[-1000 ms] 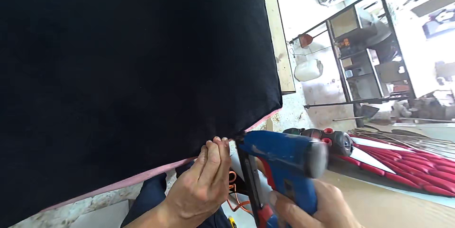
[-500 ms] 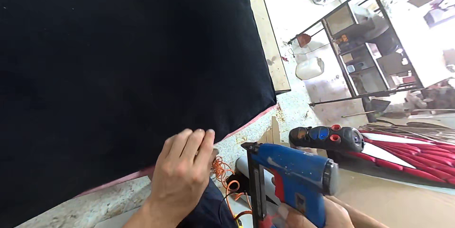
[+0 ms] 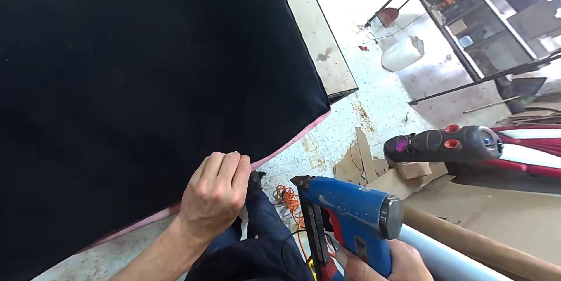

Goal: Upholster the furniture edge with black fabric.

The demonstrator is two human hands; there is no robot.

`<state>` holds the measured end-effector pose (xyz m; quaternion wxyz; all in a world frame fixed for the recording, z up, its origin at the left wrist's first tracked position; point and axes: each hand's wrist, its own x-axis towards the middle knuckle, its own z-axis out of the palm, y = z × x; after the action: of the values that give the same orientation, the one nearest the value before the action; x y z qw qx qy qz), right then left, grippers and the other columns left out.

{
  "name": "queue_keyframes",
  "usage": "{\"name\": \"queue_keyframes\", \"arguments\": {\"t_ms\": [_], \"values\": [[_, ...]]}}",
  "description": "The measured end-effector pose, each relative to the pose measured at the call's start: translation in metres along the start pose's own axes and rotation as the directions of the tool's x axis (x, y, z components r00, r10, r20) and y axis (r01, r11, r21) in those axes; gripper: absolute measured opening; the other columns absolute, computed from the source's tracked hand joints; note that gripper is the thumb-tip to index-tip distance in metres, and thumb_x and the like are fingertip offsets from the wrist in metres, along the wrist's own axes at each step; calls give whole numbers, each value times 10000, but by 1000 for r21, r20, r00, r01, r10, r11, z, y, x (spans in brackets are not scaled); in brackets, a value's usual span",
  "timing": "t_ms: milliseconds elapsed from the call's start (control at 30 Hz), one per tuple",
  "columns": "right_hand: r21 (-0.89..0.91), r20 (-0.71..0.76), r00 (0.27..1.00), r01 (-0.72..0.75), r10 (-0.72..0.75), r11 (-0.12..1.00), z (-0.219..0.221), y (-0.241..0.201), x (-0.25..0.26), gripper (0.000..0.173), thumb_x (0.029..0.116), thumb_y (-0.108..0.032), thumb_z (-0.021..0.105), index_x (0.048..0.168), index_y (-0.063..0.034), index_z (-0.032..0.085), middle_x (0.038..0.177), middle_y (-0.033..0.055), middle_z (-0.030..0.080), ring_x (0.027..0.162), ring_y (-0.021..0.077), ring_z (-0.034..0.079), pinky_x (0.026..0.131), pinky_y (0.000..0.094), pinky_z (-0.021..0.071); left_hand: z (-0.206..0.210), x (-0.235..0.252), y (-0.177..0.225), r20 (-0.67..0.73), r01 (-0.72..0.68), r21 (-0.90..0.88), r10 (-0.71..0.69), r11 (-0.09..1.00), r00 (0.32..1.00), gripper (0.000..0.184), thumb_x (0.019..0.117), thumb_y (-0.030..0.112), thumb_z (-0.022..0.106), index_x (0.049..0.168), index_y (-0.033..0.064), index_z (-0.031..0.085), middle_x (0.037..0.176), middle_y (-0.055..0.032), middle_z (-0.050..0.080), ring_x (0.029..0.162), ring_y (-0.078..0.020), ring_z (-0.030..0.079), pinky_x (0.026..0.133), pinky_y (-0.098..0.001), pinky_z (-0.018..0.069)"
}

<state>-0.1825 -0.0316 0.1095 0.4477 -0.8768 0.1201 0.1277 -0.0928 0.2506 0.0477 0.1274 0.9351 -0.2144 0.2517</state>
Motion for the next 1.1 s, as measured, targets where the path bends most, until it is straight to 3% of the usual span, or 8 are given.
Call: {"name": "queue_keyframes", "arguments": {"t_ms": [133,267,500,600,700,967,1100], "values": [[-54,12,999,33,-32,998,3,6,-4,242,745,-257,804,912,-107,712,702,-54,700,636,61,690,565,296,589,4,-4,1,-25,-58,39,59,998,998,121,919,47,652,973,18,756,898,-115,728,832,-266,711,711,-338,583],[-62,75,995,64,-60,996,3,9,-8,232,799,-251,799,928,-76,718,725,-28,719,658,58,702,596,298,601,4,-2,6,13,-87,45,86,995,996,102,906,37,654,951,12,742,871,-123,713,788,-269,702,655,-339,570],[-134,53,998,53,-47,990,12,-28,6,252,782,-243,788,943,-71,702,713,-35,702,650,64,692,588,302,589,13,-7,17,26,58,25,-58,998,998,115,857,9,690,939,42,763,853,-93,723,767,-239,711,620,-319,570],[-192,67,996,70,-59,979,14,-52,21,267,790,-274,773,964,-87,695,712,-47,697,635,71,692,559,313,591,32,-19,23,113,98,21,-100,995,989,166,904,23,647,1017,26,768,922,-103,752,813,-233,742,687,-324,601],[-244,95,995,47,-24,969,19,-74,30,259,794,-305,758,966,-123,693,709,-61,689,626,82,687,533,328,579,42,-30,27,133,102,12,-103,995,986,234,960,15,571,1092,4,764,1048,-100,771,951,-228,753,847,-320,606],[-309,146,988,-10,58,951,39,-83,36,261,795,-337,737,975,-153,693,697,-55,677,591,122,682,506,373,578,52,-54,17,57,12,-41,-9,999,998,222,1004,46,544,1046,50,763,1147,-80,753,1054,-234,729,957,-337,573],[-300,56,997,-31,50,953,38,-93,23,299,773,-293,742,998,-107,678,700,-48,677,614,109,687,536,344,583,57,-68,4,17,-53,-244,58,968,998,169,1013,83,529,1004,58,696,1133,-112,717,1095,-280,697,993,-371,548]]}}
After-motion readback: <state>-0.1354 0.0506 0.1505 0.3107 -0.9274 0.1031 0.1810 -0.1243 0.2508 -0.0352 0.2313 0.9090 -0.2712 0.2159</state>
